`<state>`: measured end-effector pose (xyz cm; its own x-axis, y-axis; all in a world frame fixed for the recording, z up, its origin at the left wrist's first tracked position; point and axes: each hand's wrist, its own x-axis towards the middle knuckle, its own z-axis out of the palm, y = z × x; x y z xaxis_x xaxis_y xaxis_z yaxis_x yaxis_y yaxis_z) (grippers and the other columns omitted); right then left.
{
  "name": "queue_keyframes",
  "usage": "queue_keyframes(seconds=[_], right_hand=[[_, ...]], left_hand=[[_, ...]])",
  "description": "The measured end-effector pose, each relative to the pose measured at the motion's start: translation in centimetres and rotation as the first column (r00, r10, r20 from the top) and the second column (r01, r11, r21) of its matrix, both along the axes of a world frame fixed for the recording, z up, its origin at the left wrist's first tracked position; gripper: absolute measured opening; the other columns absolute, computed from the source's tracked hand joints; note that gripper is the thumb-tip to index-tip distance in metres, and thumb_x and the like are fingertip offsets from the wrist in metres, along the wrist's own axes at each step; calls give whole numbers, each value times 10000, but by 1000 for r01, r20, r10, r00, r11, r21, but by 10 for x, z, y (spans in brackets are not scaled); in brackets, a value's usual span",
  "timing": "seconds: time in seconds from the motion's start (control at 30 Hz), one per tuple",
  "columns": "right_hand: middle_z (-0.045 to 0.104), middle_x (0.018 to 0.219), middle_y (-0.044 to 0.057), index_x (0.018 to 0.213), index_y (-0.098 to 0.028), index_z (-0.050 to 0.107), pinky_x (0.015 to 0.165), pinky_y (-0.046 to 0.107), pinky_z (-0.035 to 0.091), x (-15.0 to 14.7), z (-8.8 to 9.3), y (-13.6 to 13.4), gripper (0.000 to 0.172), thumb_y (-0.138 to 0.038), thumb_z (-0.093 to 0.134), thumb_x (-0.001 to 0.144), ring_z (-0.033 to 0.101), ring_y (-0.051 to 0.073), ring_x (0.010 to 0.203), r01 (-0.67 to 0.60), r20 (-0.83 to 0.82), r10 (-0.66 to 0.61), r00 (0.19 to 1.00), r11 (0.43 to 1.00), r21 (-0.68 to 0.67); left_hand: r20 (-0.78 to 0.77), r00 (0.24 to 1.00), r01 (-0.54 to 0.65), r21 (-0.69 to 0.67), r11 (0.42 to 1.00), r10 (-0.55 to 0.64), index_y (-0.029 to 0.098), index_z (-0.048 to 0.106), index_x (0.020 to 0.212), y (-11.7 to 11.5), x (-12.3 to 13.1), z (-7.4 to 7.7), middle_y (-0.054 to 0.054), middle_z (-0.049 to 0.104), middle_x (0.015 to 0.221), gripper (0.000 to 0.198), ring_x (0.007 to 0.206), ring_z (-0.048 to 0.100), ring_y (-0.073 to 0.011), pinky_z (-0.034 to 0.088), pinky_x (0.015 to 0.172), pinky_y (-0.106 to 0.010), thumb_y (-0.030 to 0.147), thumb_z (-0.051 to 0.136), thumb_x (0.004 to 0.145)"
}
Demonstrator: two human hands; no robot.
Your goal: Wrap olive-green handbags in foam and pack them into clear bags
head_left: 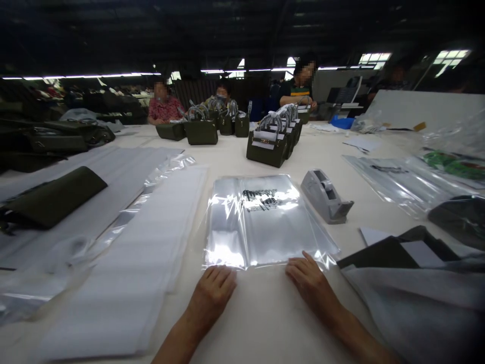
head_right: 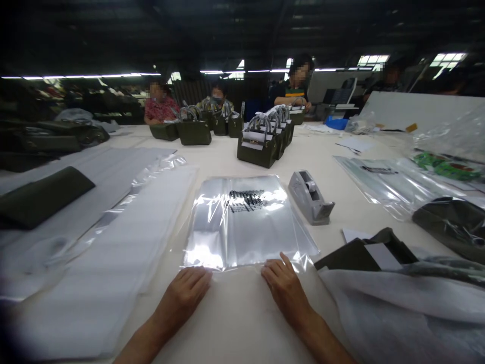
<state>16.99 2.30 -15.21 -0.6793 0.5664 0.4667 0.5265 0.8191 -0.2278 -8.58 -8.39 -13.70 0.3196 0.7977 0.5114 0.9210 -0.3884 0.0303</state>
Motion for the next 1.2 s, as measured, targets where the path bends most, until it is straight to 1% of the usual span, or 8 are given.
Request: queue_keyframes(seconds=[0.2,0.33,0.5,0.63,0.77,0.83,1.03,1.2], right_hand=[[598,854,39,803,-186,557,901,383,426,11,6,-4,99,-240,489,853,559,165,867,-73,-6,73,997,988,-139],[565,1087,81,1084,-193,528,876,343,456,4,5,-3,285,-358,470,858,514,189,1027,54,23,-50,998,972,-229],[466,1264,132,1202,-173,488,952,484,356,-31,-9,20,452,-390,530,807,396,282,1191,87,145,-58,988,976,-200],[558,1156,86,965,-204,614,939,474,341,-43,-13,47,195,-266,460,863,456,252,1145,60,138,-33,990,979,-196],[566,1131,106,988,-175,597,926,442,342,-46,-10,57,207,-279,470,861,470,242,1120,78,109,-60,992,983,-166],[521,1193,137,1102,-158,544,919,464,332,-51,-11,57,324,-325,529,826,447,266,1133,95,95,-83,992,987,-131],[627,805,46,780,-175,624,834,328,376,-71,-1,65,153,-214,493,849,544,174,821,91,56,-87,995,992,-82],[608,792,31,821,-175,607,904,350,330,-65,26,53,162,-199,455,872,527,155,783,78,-17,-79,997,996,-43]], left_hand=[[76,996,-42,-144,989,53,174,548,738,8,29,3,-5,570,678,141,631,541,-150,489,590,-304,201,463,847],[116,983,-115,-191,975,139,165,518,1043,13,21,4,-81,589,999,232,924,561,-208,514,754,-354,264,500,834],[82,967,-220,-208,953,241,137,367,1253,18,2,-6,-175,382,1316,513,1212,377,-285,438,920,-444,250,555,789],[38,987,-147,-195,970,158,152,430,1204,17,2,-11,-164,460,1261,485,1185,410,-305,447,888,-482,307,577,769],[4,1000,15,-169,986,-15,204,569,1000,5,18,-16,-57,589,1129,195,1089,515,-238,465,875,-418,226,511,815],[-16,999,38,-158,987,-41,191,565,1034,0,24,-17,-64,591,1131,221,1093,515,-238,460,883,-419,220,486,829],[-44,999,0,-107,994,-5,188,535,1105,6,22,-8,-71,571,1167,313,1104,502,-254,459,872,-444,327,485,828],[6,994,-111,58,992,111,154,527,1111,16,14,12,-109,588,1110,293,1079,509,-239,403,921,-441,226,500,828]])
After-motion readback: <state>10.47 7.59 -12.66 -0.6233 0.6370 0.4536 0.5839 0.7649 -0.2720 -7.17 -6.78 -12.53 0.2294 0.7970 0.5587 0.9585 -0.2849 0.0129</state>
